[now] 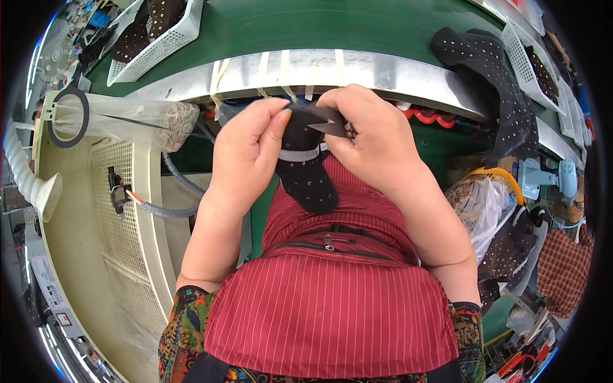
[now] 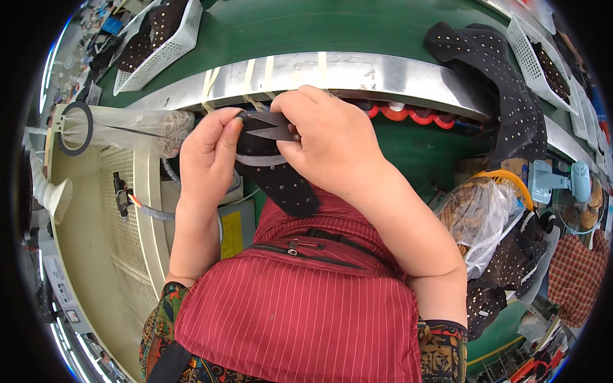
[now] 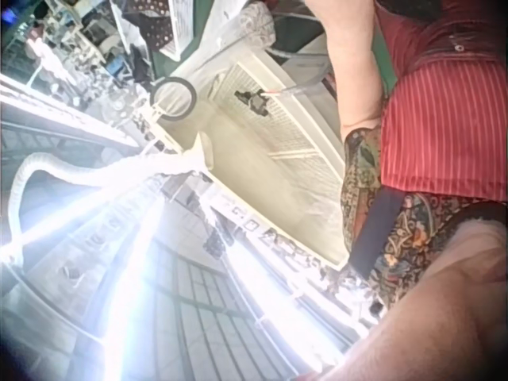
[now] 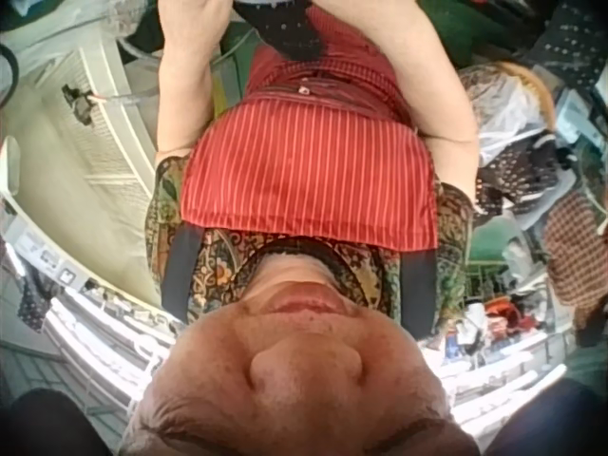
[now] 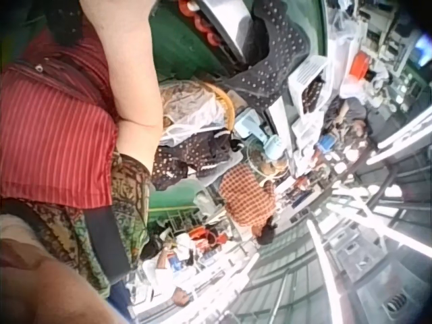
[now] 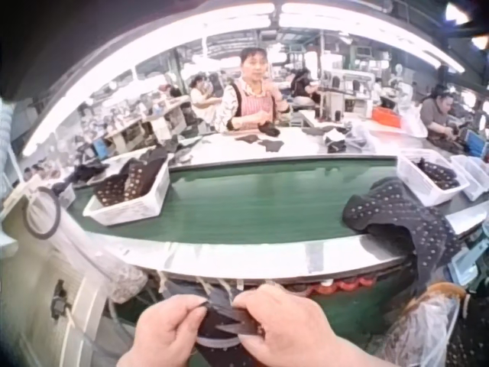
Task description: The person uses a small metal tool to press gold studs into pre-punched holes on a black fabric shoe upper. They work on one piece at a time, flipping it to check the placement, and then place the finished piece into a white plastic basket.
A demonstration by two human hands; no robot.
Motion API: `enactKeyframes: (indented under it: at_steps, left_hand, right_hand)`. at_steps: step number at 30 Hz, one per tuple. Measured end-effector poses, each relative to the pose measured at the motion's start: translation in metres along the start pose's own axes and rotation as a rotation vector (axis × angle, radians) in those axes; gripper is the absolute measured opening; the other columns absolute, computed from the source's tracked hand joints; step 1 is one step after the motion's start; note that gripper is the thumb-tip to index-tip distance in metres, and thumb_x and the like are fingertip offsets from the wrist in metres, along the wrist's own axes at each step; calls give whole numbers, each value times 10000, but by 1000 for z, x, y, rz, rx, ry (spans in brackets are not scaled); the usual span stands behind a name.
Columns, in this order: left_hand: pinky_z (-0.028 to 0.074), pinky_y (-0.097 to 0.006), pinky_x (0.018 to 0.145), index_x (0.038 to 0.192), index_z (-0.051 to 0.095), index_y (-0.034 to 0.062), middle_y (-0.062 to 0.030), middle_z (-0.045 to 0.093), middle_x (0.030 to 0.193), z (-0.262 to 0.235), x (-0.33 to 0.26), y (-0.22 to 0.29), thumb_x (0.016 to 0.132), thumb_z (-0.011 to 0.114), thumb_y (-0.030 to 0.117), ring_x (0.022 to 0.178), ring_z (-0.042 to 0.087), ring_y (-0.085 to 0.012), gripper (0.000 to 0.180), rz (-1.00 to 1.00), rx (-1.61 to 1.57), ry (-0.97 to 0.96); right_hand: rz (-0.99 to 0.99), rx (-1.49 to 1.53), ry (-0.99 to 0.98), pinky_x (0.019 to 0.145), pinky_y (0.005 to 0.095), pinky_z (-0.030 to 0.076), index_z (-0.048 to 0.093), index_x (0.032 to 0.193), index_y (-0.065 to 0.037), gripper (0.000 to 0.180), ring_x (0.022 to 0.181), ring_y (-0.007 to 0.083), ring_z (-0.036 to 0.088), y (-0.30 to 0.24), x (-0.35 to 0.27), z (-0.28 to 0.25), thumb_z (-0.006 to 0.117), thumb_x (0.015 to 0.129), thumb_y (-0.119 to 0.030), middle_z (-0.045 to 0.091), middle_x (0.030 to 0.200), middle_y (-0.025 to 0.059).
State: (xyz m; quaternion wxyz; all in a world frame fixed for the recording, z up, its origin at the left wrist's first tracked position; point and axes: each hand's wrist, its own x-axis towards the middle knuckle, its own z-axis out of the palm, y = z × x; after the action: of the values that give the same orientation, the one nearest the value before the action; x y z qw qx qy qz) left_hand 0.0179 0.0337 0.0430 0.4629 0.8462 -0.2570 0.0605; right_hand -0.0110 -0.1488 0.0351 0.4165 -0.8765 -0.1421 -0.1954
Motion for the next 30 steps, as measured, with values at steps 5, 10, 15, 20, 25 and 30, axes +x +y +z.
enactKeyframes:
  at_steps: [5,10,15,20,25,30]
  left_hand:
    - [470,-362,682,948,621,33,-133,637,861,-10,8,-7,861,553,75,771,610,-311,118,195,336,119]
    - [461,-394,666,940,613,35,-136,636,853,-24,20,-11,843,555,58,761,599,-327,115,221,374,320]
    - [456,-386,631,947,609,24,-137,618,814,-59,26,17,850,546,25,708,587,-319,117,312,454,524]
    - [463,-315,696,942,626,6,-116,630,845,-93,5,58,851,542,0,745,603,-255,125,284,404,617]
    - [427,-300,641,849,641,7,-105,610,757,-128,-34,80,819,544,91,682,570,-233,132,227,394,548]
    - [357,-296,523,741,643,31,-84,563,623,-161,-76,76,737,565,202,543,508,-202,187,322,288,381]
  right_hand:
    - [488,855,-217,578,203,393,573,880,-17,83,670,20,457,-14,1,-12,594,825,-75,528,730,-46]
    - [473,871,-409,627,211,396,573,873,-13,117,699,32,458,2,-9,-17,625,856,-117,527,741,-44]
    - [209,278,-587,656,341,461,595,907,-33,189,722,239,587,43,-35,-6,620,830,-204,602,776,110]
    - [212,-51,-484,717,406,482,608,948,-60,209,834,333,594,77,-50,12,611,796,-203,604,890,137]
    - [160,-131,-282,703,380,495,595,1001,-97,281,847,292,604,93,-44,12,667,735,-149,583,962,91]
    - [103,-134,-113,705,371,501,588,977,-104,291,852,277,610,85,-27,2,679,700,-111,594,1011,44]
